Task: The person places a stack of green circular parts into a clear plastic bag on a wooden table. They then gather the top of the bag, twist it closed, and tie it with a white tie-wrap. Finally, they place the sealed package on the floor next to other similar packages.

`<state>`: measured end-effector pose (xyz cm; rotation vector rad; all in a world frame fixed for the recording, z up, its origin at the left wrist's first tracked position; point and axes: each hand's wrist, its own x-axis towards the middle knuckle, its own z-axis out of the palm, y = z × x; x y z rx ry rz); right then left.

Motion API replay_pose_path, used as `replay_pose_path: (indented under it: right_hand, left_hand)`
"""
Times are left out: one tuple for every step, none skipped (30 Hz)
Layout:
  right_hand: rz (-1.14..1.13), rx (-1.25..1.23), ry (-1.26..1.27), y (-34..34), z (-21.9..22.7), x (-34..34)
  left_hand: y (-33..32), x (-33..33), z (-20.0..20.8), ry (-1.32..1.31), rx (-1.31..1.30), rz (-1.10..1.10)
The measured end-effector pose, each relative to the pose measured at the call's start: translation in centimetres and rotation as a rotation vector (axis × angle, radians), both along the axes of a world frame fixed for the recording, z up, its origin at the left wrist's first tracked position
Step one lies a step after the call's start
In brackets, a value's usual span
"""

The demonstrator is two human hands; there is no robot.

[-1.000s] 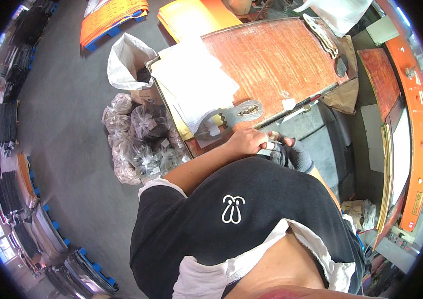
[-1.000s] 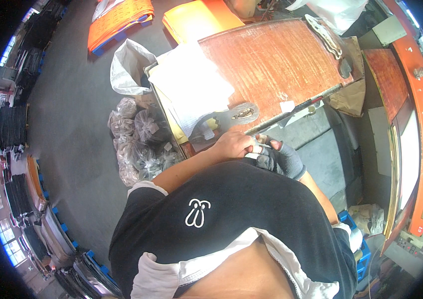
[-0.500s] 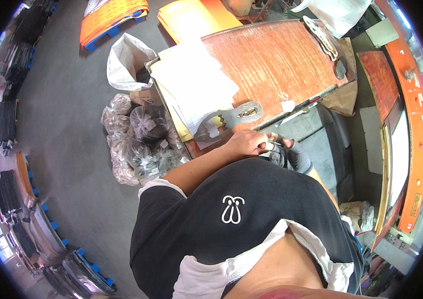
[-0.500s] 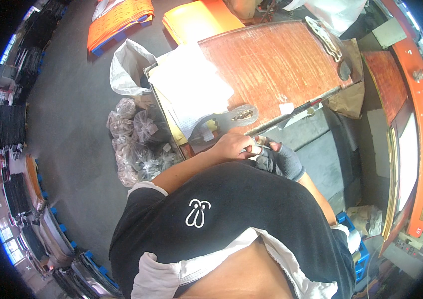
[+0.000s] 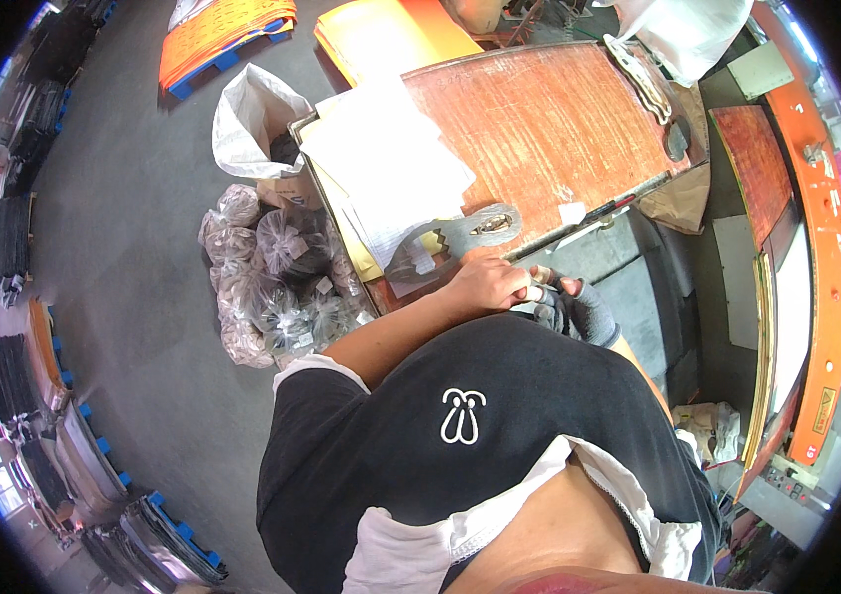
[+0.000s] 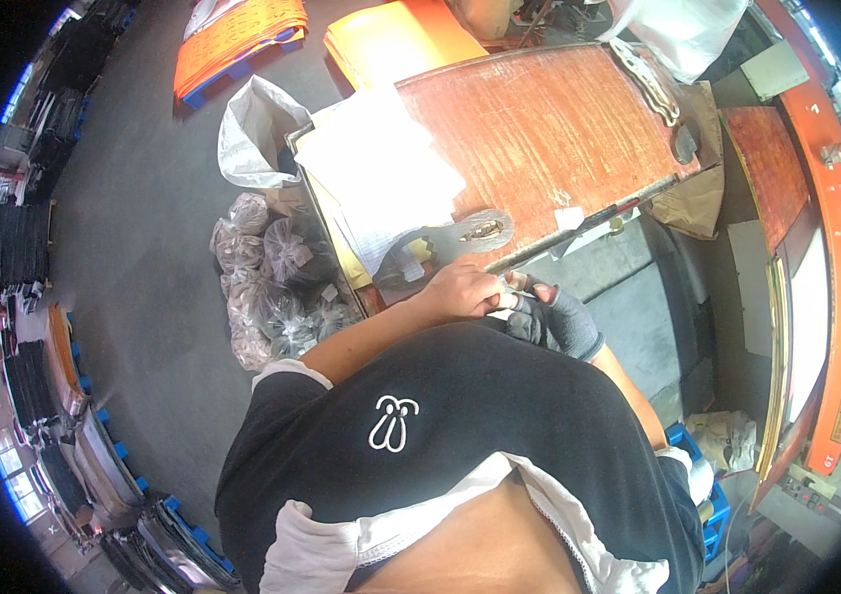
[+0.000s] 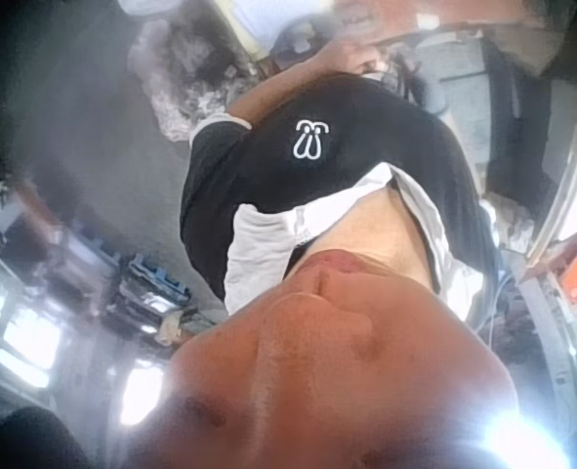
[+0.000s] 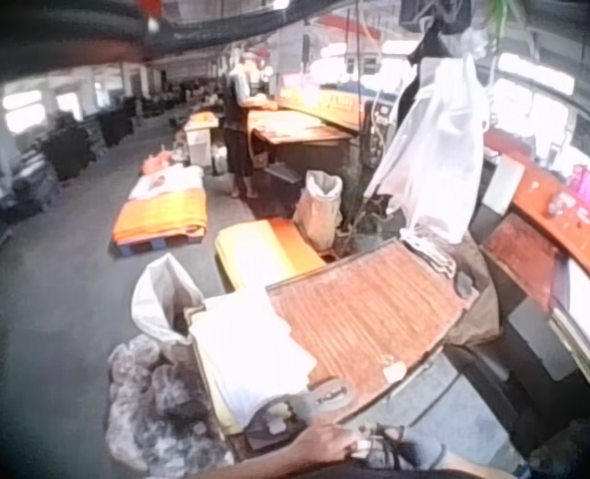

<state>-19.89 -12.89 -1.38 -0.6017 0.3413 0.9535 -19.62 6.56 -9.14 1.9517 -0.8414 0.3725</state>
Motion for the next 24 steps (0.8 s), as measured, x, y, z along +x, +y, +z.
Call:
replay_pose_path:
  right_hand:
    - [0.002, -0.014, 0.004, 0.02, -0.04, -0.03]
    - [-0.003, -0.003, 0.000, 0.04, -0.05, -0.06]
    - [0.000, 0.008, -0.005, 0.06, -0.04, -0.09]
    - [0.001, 0.010, -0.001, 0.10, 0.00, -0.09]
    - [0.003, 0.018, -0.016, 0.13, 0.06, -0.11]
    - [0.003, 0.018, -0.023, 0.16, 0.13, -0.11]
    - [0.007, 0.018, -0.025, 0.19, 0.20, -0.12]
    - [0.007, 0.023, -0.027, 0.22, 0.28, -0.12]
    - [0.011, 0.029, -0.024, 0.25, 0.35, -0.11]
    - [0.016, 0.033, -0.021, 0.27, 0.40, -0.13]
    - [0.012, 0.034, -0.017, 0.29, 0.44, -0.17]
    - [0.010, 0.034, -0.014, 0.29, 0.46, -0.21]
    - [0.010, 0.034, -0.006, 0.30, 0.45, -0.26]
    - [-0.003, 0.025, 0.004, 0.30, 0.39, -0.29]
    - [-0.014, 0.016, 0.017, 0.29, 0.32, -0.31]
    - [-0.026, 0.007, 0.031, 0.26, 0.22, -0.31]
    - [-0.024, 0.009, 0.034, 0.20, 0.11, -0.29]
    - [-0.022, 0.011, 0.037, 0.14, 0.00, -0.26]
    - [-0.017, 0.018, 0.043, 0.07, -0.12, -0.23]
    - [-0.014, 0.009, 0.040, 0.00, -0.22, -0.20]
    - [-0.009, 0.006, 0.041, -0.06, -0.31, -0.17]
    - [-0.010, 0.003, 0.048, -0.10, -0.38, -0.16]
    - [-0.007, 0.006, 0.041, -0.14, -0.42, -0.20]
    - [-0.010, 0.011, 0.040, -0.16, -0.43, -0.25]
  left_hand:
    - [0.04, 0.07, -0.08, -0.020, 0.005, -0.002]
    - [0.07, 0.13, -0.18, -0.045, 0.004, 0.000]
    - [0.07, 0.17, -0.26, -0.051, 0.012, -0.005]
    - [0.07, 0.20, -0.34, -0.060, 0.014, -0.007]
    - [0.05, 0.21, -0.42, -0.078, 0.003, -0.004]
    - [0.00, 0.21, -0.47, -0.077, 0.012, -0.001]
    - [-0.06, 0.19, -0.51, -0.084, 0.009, 0.007]
    - [-0.11, 0.16, -0.53, -0.093, -0.004, 0.012]
    - [-0.14, 0.14, -0.54, -0.090, 0.005, 0.012]
    - [-0.16, 0.13, -0.54, -0.090, 0.005, 0.011]
    - [-0.17, 0.10, -0.53, -0.090, -0.006, 0.012]
    - [-0.17, 0.08, -0.51, -0.093, 0.014, 0.014]
    - [-0.16, 0.07, -0.49, -0.098, 0.023, 0.018]
    - [-0.15, 0.06, -0.48, -0.102, 0.033, 0.022]
    - [-0.12, 0.07, -0.46, -0.102, 0.040, 0.021]
    - [-0.10, 0.07, -0.45, -0.102, 0.047, 0.021]
    - [-0.08, 0.08, -0.44, -0.102, 0.054, 0.020]
    - [-0.07, 0.08, -0.43, -0.101, 0.046, 0.016]
    - [-0.05, 0.08, -0.43, -0.100, 0.037, 0.012]
    - [-0.05, 0.07, -0.44, -0.099, 0.029, 0.009]
    - [-0.04, 0.03, -0.45, -0.094, 0.028, 0.007]
    - [-0.04, 0.00, -0.47, -0.090, 0.027, 0.005]
    - [-0.05, -0.02, -0.50, -0.086, 0.026, 0.003]
    - [-0.05, -0.03, -0.54, -0.083, 0.028, 0.003]
